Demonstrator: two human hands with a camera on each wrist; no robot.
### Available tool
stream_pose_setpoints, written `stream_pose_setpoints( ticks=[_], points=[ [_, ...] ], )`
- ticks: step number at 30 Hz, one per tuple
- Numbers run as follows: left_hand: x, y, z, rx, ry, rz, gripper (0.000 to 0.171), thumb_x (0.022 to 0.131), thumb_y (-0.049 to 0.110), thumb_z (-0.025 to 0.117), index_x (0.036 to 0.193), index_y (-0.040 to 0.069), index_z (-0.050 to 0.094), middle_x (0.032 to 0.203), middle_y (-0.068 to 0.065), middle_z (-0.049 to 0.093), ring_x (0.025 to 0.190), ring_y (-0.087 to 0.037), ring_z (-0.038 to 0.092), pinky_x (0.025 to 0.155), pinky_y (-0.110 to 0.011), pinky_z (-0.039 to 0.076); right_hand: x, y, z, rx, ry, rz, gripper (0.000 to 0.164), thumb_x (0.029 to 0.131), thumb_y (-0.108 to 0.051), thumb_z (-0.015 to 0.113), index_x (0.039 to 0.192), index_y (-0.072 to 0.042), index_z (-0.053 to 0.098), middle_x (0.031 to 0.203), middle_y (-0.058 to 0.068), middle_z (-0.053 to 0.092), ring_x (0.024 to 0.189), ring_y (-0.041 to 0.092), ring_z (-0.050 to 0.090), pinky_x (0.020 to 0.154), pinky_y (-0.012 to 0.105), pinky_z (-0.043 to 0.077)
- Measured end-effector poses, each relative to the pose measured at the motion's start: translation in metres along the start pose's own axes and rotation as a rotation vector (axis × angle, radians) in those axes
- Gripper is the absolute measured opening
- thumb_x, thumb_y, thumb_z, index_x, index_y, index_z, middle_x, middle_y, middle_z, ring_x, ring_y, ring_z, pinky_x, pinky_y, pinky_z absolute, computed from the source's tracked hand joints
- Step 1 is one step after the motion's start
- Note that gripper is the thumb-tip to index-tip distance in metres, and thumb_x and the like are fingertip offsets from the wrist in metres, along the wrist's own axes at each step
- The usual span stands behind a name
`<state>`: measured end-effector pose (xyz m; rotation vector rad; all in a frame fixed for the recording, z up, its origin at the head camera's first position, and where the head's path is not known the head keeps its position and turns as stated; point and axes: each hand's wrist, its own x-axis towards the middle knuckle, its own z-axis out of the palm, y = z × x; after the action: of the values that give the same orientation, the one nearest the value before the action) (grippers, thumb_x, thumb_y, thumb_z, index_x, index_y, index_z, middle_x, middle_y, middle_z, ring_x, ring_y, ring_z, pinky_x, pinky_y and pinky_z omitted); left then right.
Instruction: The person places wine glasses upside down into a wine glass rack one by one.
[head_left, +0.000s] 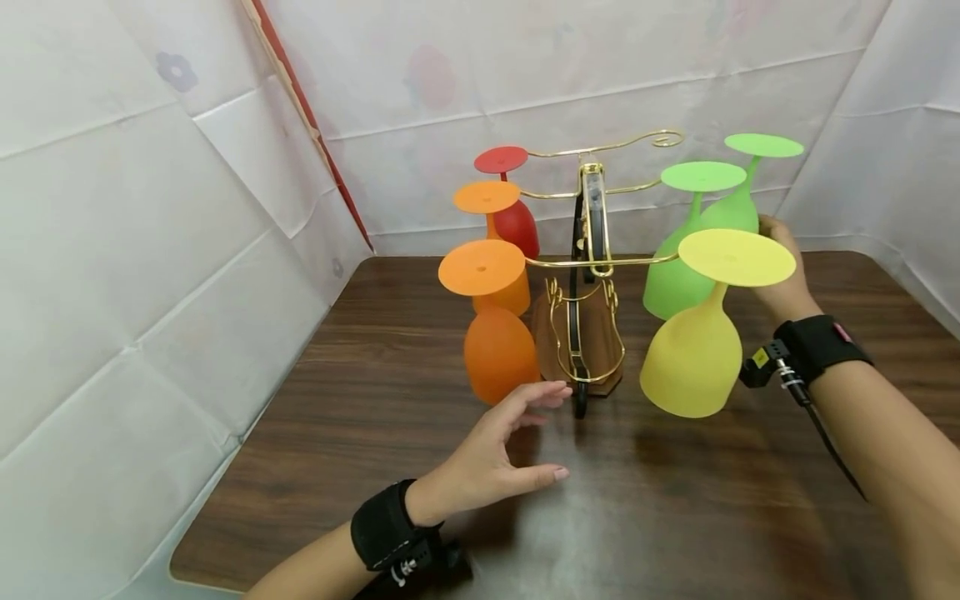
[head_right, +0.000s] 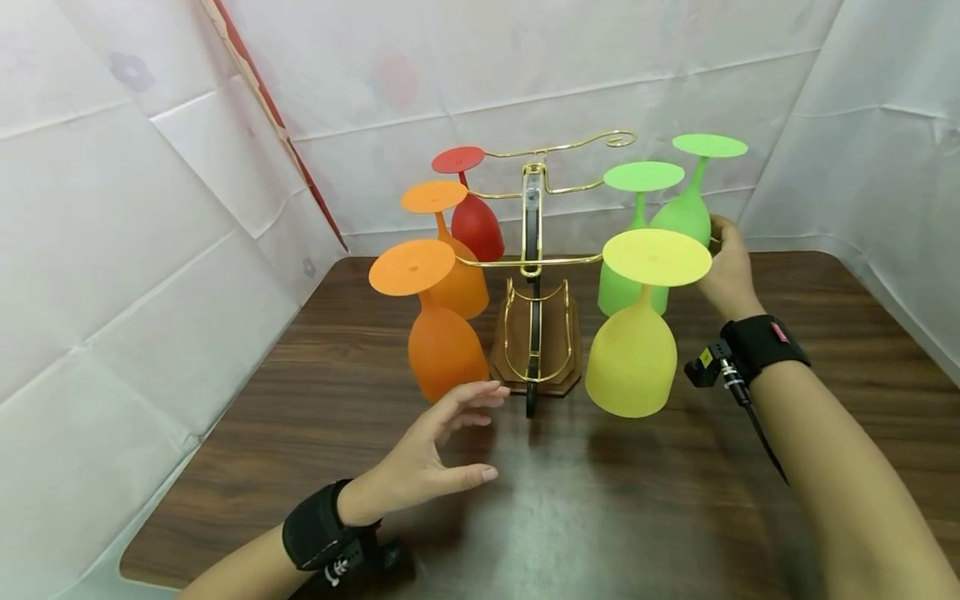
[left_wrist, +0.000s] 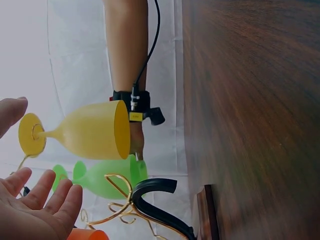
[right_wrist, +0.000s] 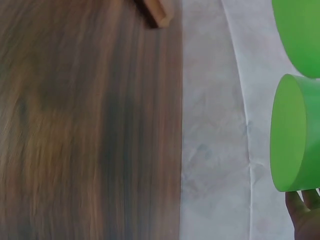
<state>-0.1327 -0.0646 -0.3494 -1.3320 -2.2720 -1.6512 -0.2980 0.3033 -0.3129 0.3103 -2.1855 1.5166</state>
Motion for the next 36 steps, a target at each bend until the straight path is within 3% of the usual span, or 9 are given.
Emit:
stream_pose_setpoints(
  ticks=[4,8,13,18,21,25,27,34,36],
  points=[
    [0.0,0.001,0.0,0.006,-0.002,0.002,0.077,0.077,-0.001,0.074,0.142,0.005,0.032,0.137,-0.012,0.046,0.124,-0.022,0.045,0.098,-0.036,0.045,0.01,0.007,0.002,-0.03,-0.028,0.035,0.064,0.091,-0.019,0.061,0.144,0.001,0.032,0.122,0.003,0.046,0.106,0.009,0.044,0.083,0.016,0.037],
    [0.001,0.001,-0.001,0.014,0.003,0.007,0.077,0.077,0.0,0.075,0.142,0.005,0.033,0.137,-0.011,0.046,0.125,-0.022,0.045,0.097,-0.036,0.045,0.021,0.015,0.0,-0.016,-0.067,0.152,0.068,0.094,-0.025,0.055,0.15,-0.009,0.019,0.144,0.014,0.031,0.126,0.021,0.036,0.102,0.026,0.033],
    [0.002,0.001,-0.002,-0.008,0.008,-0.007,0.075,0.078,-0.001,0.074,0.141,0.006,0.034,0.137,-0.011,0.046,0.125,-0.021,0.044,0.097,-0.037,0.046,0.033,0.018,0.001,0.084,-0.089,0.245,0.073,0.092,-0.022,0.06,0.151,-0.014,0.018,0.15,0.011,0.026,0.132,0.022,0.032,0.106,0.028,0.031],
    [0.002,0.002,-0.003,-0.005,0.016,-0.007,0.075,0.078,-0.001,0.074,0.141,0.006,0.034,0.136,-0.01,0.047,0.125,-0.022,0.045,0.096,-0.035,0.046,0.047,0.022,0.001,0.033,-0.193,0.15,0.074,0.091,-0.02,0.06,0.15,-0.008,0.018,0.14,0.009,0.036,0.115,0.012,0.043,0.089,0.015,0.038],
    [0.003,0.002,-0.004,0.01,0.017,0.0,0.076,0.078,0.0,0.074,0.142,0.005,0.032,0.136,-0.011,0.047,0.124,-0.023,0.045,0.096,-0.035,0.046,0.056,0.029,0.003,0.016,-0.265,0.062,0.071,0.092,-0.018,0.058,0.149,-0.003,0.019,0.129,-0.002,0.043,0.107,0.003,0.045,0.084,0.012,0.039],
    [0.004,0.002,-0.006,0.026,0.02,0.006,0.077,0.077,0.001,0.074,0.142,0.006,0.032,0.136,-0.011,0.047,0.124,-0.024,0.045,0.095,-0.037,0.046,0.065,0.038,0.006,0.153,-0.332,-0.025,0.07,0.09,-0.015,0.06,0.147,-0.001,0.023,0.117,-0.018,0.045,0.104,-0.002,0.044,0.086,0.011,0.037],
    [0.004,0.002,-0.006,0.031,0.023,0.008,0.078,0.077,0.001,0.074,0.142,0.006,0.031,0.137,-0.012,0.046,0.124,-0.026,0.045,0.095,-0.037,0.046,0.067,0.041,0.008,0.228,-0.352,-0.033,0.072,0.088,-0.013,0.063,0.147,-0.003,0.024,0.116,-0.018,0.046,0.104,-0.001,0.044,0.088,0.012,0.037],
    [0.004,0.002,-0.008,0.021,0.026,-0.002,0.078,0.078,-0.001,0.073,0.143,0.006,0.03,0.138,-0.013,0.044,0.125,-0.026,0.044,0.096,-0.038,0.046,0.076,0.036,0.01,0.185,-0.423,-0.016,0.077,0.087,-0.018,0.069,0.147,-0.003,0.024,0.114,-0.021,0.044,0.107,-0.003,0.042,0.103,0.017,0.03],
    [0.004,0.002,-0.008,0.028,0.023,0.001,0.079,0.078,-0.001,0.073,0.143,0.006,0.03,0.138,-0.014,0.043,0.125,-0.025,0.044,0.096,-0.037,0.045,0.078,0.034,0.011,0.231,-0.457,-0.004,0.077,0.086,-0.017,0.07,0.146,-0.006,0.025,0.116,-0.019,0.045,0.108,-0.002,0.043,0.105,0.02,0.029]
  ],
)
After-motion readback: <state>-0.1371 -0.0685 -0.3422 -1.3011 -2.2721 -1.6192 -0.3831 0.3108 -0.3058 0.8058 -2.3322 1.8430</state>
